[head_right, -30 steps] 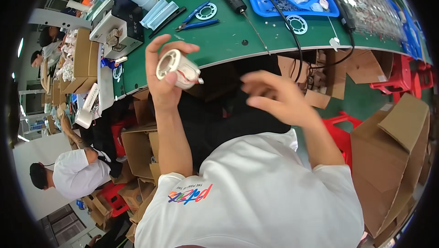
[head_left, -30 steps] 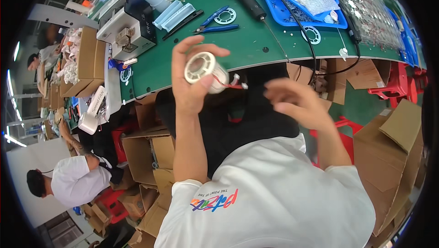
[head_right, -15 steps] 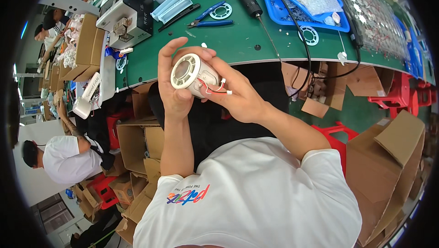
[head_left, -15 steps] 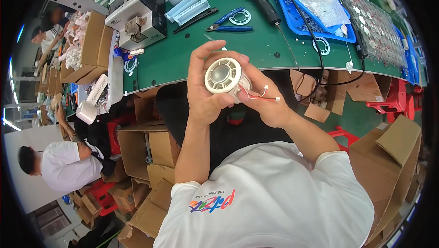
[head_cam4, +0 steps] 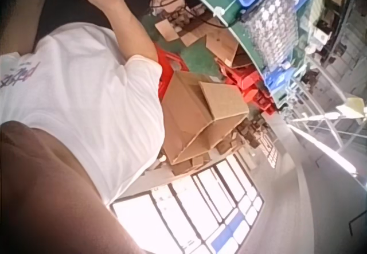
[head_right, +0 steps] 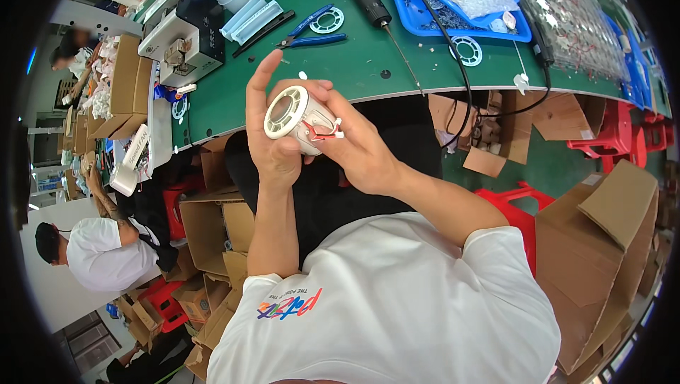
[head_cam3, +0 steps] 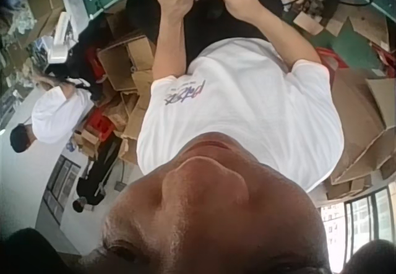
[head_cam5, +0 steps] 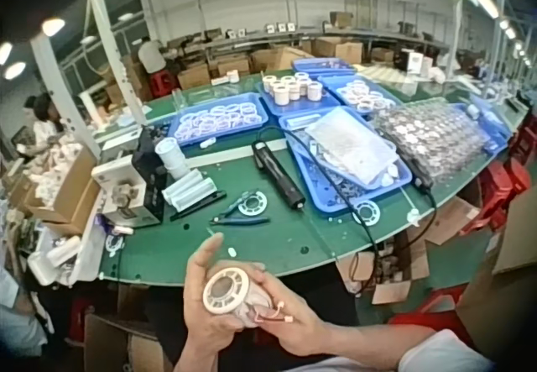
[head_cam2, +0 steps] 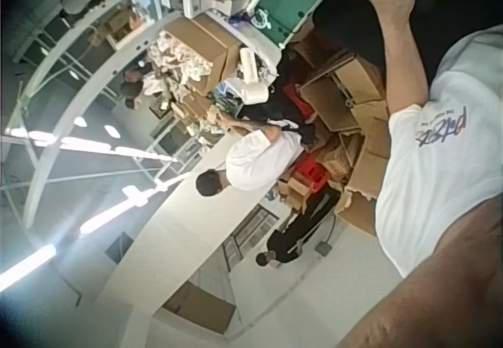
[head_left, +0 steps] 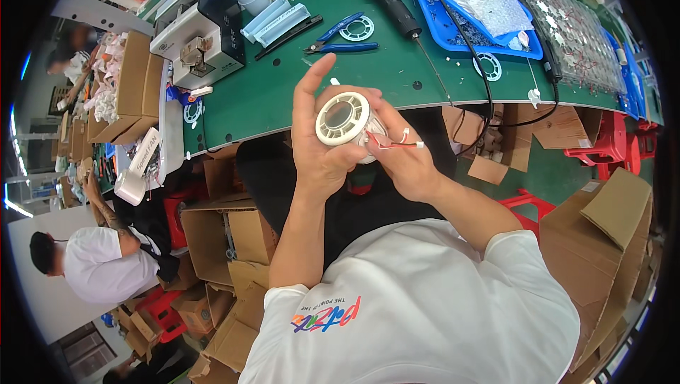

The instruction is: Assembling electronic components using a power screwdriver and handling small parts at a factory workbench.

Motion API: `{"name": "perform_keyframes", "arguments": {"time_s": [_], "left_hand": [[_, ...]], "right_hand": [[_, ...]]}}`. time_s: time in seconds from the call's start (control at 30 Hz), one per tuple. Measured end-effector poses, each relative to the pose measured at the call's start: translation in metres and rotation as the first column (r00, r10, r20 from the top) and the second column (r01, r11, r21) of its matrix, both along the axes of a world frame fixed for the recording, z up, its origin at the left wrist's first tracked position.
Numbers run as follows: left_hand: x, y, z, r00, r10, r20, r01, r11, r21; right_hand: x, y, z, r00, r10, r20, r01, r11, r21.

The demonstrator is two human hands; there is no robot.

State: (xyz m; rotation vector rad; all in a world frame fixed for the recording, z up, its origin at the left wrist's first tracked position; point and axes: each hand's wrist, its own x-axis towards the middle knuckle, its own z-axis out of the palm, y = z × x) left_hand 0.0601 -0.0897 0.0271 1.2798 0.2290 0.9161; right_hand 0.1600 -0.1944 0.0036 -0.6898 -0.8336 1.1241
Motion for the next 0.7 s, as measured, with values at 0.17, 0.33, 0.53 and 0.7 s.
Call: {"name": "perform_keyframes", "arguments": {"time_s": [0.17, 0.33, 0.53, 0.7], "left_hand": [[0.004, -0.002, 0.003, 0.998, 0.022, -0.065, -0.020, 0.999, 0.029], [0.000, 0.002, -0.005, 0.999, -0.043, -0.022, 0.042, 0.999, -0.034], [-0.015, 0.004, 0.008, 0.999, 0.005, 0.049, 0.000, 0.995, -0.101], [-0.021, 0.026, 0.023, 0.972, 0.230, -0.053, -0.223, 0.968, 0.119]], "right_hand": [[-0.007, 0.010, -0.007, 0.991, -0.130, 0.020, 0.127, 0.986, 0.111], [0.002, 0.005, -0.001, 0.994, -0.102, 0.036, 0.100, 0.993, 0.059], [0.026, 0.001, 0.020, 0.942, 0.106, 0.318, -0.046, 0.980, -0.192], [0.044, -0.010, 0.026, 0.852, 0.204, 0.482, -0.053, 0.950, -0.307]]}}
